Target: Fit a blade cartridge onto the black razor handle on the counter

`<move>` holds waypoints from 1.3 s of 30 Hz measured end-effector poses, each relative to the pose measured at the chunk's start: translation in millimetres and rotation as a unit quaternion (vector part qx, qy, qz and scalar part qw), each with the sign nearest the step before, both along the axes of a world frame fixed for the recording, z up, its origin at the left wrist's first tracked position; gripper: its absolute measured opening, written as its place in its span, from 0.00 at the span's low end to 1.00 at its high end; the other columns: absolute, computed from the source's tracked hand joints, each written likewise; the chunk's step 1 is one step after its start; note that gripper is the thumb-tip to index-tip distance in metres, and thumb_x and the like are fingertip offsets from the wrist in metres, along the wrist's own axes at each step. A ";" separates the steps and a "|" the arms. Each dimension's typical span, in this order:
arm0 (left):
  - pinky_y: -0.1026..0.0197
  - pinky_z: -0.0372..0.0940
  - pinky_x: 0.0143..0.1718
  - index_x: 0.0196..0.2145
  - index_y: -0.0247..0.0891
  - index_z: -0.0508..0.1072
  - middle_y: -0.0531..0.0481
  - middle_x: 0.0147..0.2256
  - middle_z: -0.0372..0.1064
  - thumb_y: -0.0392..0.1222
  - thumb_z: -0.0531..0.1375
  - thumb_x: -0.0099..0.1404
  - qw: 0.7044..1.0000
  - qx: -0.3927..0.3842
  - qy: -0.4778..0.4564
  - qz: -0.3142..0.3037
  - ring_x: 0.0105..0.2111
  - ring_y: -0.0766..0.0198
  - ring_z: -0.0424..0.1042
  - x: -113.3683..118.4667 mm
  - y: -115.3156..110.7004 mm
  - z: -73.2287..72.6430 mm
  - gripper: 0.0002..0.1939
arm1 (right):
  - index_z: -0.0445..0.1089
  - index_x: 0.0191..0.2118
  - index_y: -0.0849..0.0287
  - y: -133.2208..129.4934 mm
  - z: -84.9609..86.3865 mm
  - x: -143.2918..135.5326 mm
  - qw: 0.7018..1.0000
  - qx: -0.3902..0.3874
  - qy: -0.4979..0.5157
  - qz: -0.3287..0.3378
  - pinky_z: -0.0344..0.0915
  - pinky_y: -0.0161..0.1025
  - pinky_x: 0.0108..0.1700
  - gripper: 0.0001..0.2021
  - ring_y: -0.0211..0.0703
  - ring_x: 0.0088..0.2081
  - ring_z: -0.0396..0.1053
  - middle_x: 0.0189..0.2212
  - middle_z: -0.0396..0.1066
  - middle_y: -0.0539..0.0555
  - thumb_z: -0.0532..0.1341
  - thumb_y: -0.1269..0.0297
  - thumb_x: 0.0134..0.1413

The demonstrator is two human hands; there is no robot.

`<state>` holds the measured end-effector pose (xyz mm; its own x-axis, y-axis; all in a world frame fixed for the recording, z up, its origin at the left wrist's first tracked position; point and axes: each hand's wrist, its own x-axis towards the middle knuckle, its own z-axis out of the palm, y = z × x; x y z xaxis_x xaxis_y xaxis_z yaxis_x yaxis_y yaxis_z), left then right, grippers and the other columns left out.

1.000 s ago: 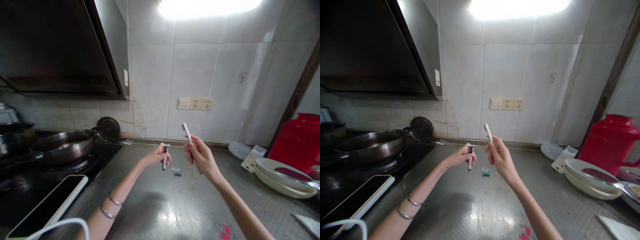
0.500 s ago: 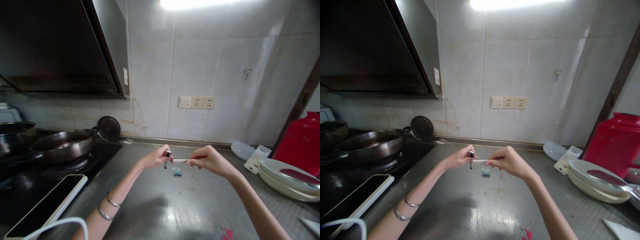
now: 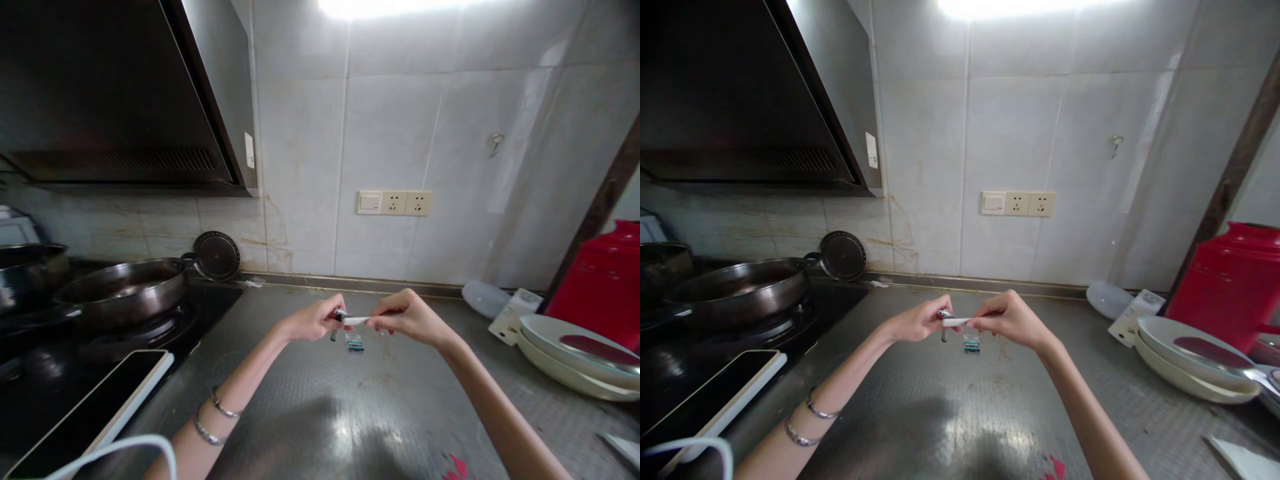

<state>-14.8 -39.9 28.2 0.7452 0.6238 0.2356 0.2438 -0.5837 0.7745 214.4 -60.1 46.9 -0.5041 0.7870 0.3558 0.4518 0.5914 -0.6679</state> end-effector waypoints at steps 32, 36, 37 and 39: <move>0.63 0.62 0.33 0.31 0.37 0.56 0.41 0.36 0.73 0.31 0.54 0.60 1.000 -0.024 0.002 -0.011 0.34 0.67 0.71 2.7 -5.1 2.8 0.07 | 0.72 0.21 0.64 3.7 2.9 10.9 0.999 -0.019 0.015 -0.024 0.50 0.29 0.16 0.18 0.29 0.15 0.55 0.14 0.65 0.50 0.63 0.51 0.43; 0.63 0.62 0.33 0.31 0.37 0.56 0.40 0.36 0.73 0.31 0.54 0.60 1.000 -0.023 0.004 -0.017 0.34 0.65 0.71 2.7 -5.4 2.5 0.06 | 0.73 0.22 0.65 2.1 2.8 5.7 1.000 -0.026 -0.001 -0.008 0.49 0.29 0.17 0.18 0.29 0.15 0.54 0.15 0.65 0.50 0.63 0.51 0.43; 0.63 0.62 0.33 0.31 0.37 0.57 0.40 0.36 0.73 0.31 0.54 0.60 1.000 -0.025 0.001 -0.018 0.35 0.65 0.71 2.7 -5.7 2.7 0.06 | 0.72 0.21 0.65 1.9 3.0 5.5 1.000 -0.020 0.003 -0.022 0.48 0.30 0.17 0.19 0.29 0.16 0.53 0.14 0.64 0.49 0.63 0.50 0.43; 0.62 0.62 0.35 0.32 0.36 0.57 0.41 0.36 0.73 0.31 0.54 0.60 0.999 -0.033 -0.005 -0.019 0.37 0.65 0.71 2.9 -6.4 3.2 0.06 | 0.72 0.21 0.65 1.6 3.7 6.6 0.999 -0.008 0.015 -0.051 0.47 0.30 0.17 0.19 0.28 0.16 0.52 0.13 0.62 0.48 0.62 0.50 0.44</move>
